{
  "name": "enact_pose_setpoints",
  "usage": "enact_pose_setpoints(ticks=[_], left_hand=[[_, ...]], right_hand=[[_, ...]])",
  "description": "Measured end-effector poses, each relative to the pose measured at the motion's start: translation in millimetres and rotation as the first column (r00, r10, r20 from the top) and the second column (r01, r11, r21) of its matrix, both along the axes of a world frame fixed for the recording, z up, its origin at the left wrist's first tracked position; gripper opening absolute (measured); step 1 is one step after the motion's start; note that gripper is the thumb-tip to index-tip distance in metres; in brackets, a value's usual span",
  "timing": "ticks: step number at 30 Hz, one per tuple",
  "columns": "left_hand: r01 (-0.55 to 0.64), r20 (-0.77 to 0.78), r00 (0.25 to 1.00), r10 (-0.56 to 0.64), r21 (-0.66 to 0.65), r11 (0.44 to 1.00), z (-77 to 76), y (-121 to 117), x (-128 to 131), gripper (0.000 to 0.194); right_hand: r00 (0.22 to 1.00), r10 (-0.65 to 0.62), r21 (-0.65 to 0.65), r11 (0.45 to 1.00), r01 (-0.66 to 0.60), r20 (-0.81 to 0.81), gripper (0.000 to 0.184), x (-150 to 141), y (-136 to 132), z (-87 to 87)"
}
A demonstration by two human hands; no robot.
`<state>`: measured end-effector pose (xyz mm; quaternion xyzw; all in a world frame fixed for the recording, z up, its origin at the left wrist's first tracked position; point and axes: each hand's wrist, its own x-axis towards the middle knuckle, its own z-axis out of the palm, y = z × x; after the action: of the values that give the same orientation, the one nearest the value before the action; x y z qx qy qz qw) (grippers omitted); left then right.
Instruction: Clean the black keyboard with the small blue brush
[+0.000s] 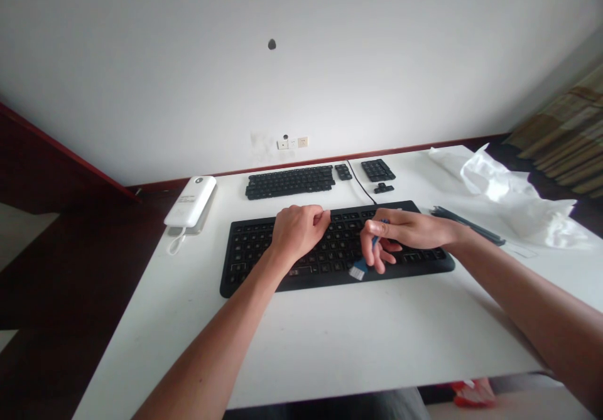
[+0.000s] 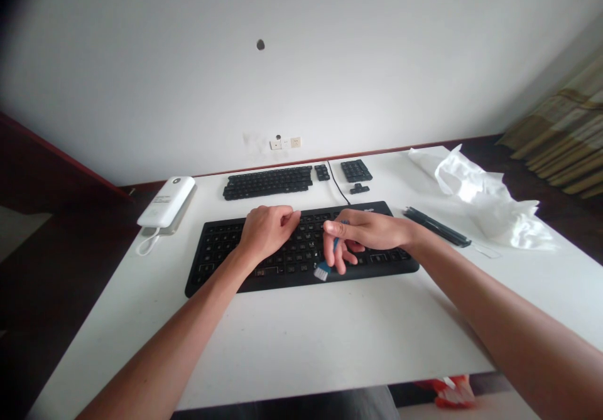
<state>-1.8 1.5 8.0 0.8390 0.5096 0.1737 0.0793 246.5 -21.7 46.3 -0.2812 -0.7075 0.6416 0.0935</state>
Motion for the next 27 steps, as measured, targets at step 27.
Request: enact_pose_setpoints(ticks=[27], left_hand=[[-0.010,-0.009,1.000,0.010,0.023,1.000,-0.8,0,0,0.047]], right_hand=[[0.935,-0.338,0.133,0.927,0.351,-0.110,0.060,6,8,-3.3]])
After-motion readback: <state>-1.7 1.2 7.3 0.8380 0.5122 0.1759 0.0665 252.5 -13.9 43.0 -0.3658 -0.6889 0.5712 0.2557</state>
